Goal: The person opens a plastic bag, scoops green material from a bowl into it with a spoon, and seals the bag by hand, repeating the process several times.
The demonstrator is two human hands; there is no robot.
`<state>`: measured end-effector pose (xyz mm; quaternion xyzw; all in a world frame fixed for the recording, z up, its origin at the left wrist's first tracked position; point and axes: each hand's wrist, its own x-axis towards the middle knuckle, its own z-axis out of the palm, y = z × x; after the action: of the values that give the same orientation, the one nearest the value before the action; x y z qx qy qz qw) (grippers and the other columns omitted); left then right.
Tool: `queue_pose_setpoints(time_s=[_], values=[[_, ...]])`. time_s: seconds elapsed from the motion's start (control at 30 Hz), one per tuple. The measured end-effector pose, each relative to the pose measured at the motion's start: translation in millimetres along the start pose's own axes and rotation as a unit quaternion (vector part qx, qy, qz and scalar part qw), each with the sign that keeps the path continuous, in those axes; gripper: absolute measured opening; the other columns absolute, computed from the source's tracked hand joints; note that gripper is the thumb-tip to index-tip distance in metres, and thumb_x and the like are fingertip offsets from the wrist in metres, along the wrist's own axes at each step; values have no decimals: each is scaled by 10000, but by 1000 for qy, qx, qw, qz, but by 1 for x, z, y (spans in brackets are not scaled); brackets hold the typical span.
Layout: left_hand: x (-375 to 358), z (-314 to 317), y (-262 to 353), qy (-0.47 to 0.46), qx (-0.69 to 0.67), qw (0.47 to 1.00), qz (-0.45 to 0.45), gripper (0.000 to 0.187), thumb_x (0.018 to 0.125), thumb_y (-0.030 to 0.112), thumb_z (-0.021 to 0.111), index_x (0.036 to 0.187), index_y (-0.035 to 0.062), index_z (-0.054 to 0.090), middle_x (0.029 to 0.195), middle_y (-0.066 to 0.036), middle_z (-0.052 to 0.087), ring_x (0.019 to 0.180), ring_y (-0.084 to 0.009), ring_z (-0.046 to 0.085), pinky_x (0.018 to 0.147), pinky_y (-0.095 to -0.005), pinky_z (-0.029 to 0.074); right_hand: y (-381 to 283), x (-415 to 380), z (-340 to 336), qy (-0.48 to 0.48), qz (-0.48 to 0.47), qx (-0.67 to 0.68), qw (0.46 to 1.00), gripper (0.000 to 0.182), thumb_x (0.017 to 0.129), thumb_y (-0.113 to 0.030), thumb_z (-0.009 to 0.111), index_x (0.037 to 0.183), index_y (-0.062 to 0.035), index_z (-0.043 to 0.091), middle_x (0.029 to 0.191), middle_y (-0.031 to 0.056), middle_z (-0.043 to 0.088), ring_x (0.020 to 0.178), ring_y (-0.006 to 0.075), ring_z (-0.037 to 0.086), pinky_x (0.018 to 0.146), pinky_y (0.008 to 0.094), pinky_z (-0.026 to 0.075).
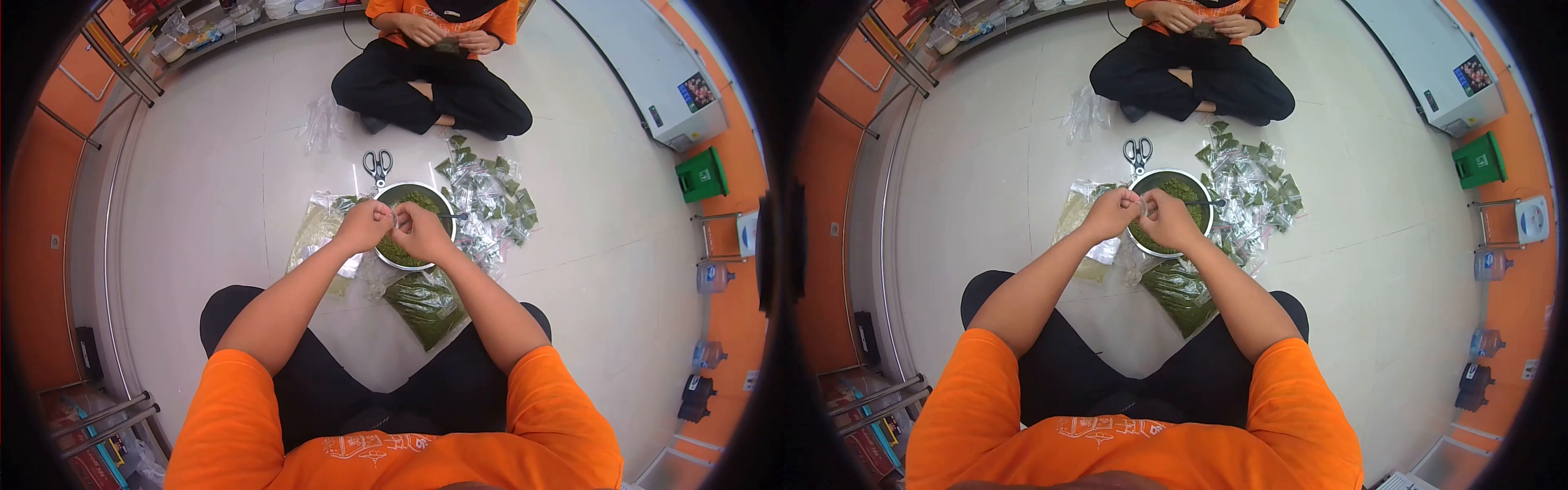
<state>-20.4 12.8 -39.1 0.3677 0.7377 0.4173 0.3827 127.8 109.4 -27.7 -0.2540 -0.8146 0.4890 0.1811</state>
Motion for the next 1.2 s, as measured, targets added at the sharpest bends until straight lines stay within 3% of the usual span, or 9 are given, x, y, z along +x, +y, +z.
queue_pose_setpoints(time_s=[0.1, 0.2, 0.4, 0.5, 0.6, 0.73, 0.93, 1.13, 1.2], values=[[-3, -1, 5, -14, 26, 999, -11, 240, 817, 198, 694, 973, 20, 651, 852, -88, 704, 801, -194, 683, 740, -322, 538, 2, -3, -5, -59, 20, -45, 997, 365, 789, -120, 751, 1099, -4, 599, 772, 79, 677, 669, 164, 637, 668, 303, 523], [-6, 0, 10, -17, 65, 998, -9, 239, 809, 198, 703, 964, 25, 652, 859, -85, 704, 800, -193, 682, 737, -322, 537, 5, 0, -8, -74, 54, -26, 995, 274, 771, -108, 747, 985, 8, 621, 795, 120, 680, 693, 207, 657, 653, 324, 517], [-7, -5, 15, -50, 105, 993, 1, 269, 791, 216, 719, 968, 25, 650, 856, -85, 695, 787, -192, 671, 731, -324, 531, 19, 5, -22, -156, 194, 192, 949, 202, 773, -69, 729, 939, 11, 647, 757, 46, 675, 726, 114, 644, 665, 281, 519], [-5, -3, 8, -68, 128, 989, 8, 292, 777, 250, 727, 958, 31, 658, 862, -105, 700, 800, -230, 680, 743, -347, 536, 27, 9, -24, -131, 196, 116, 965, 164, 792, -56, 712, 939, -8, 660, 764, 17, 681, 686, 109, 643, 645, 257, 518], [-4, 3, 4, -61, 93, 994, -7, 300, 768, 261, 727, 948, 31, 657, 859, -119, 700, 809, -245, 681, 750, -351, 537, 16, 1, -16, -16, 51, -105, 993, 151, 786, -76, 707, 916, -9, 667, 757, 87, 695, 672, 195, 672, 663, 315, 537], [-9, 5, 11, -46, 115, 992, -23, 285, 764, 242, 716, 931, 22, 648, 870, -151, 694, 840, -287, 679, 768, -374, 535, -3, -7, 1, -43, 30, -166, 985, 163, 800, -108, 655, 921, -1, 673, 838, 226, 679, 805, 417, 658, 736, 450, 537], [-9, 11, 9, 22, 245, 969, 6, 267, 748, 216, 735, 875, 17, 610, 841, -131, 674, 797, -275, 671, 719, -366, 530, 4, -8, 5, 31, 11, -116, 993, 172, 816, -100, 656, 947, 2, 701, 802, 181, 705, 725, 299, 702, 683, 371, 545], [-3, 24, -9, 79, -10, 994, -76, 285, 791, 159, 696, 1006, 18, 573, 850, -100, 615, 789, -246, 639, 725, -354, 516, -3, -6, 5, 48, 65, -37, 996, 192, 824, -121, 668, 956, 14, 704, 779, 165, 709, 693, 276, 699, 680, 351, 542], [-9, 23, -3, 89, 59, 994, -20, 298, 784, 159, 710, 1009, 19, 575, 870, -123, 629, 832, -280, 644, 752, -377, 518, -2, -7, 4, 51, 57, -62, 995, 172, 809, -111, 658, 918, 15, 701, 795, 193, 701, 728, 321, 697, 707, 378, 547]])
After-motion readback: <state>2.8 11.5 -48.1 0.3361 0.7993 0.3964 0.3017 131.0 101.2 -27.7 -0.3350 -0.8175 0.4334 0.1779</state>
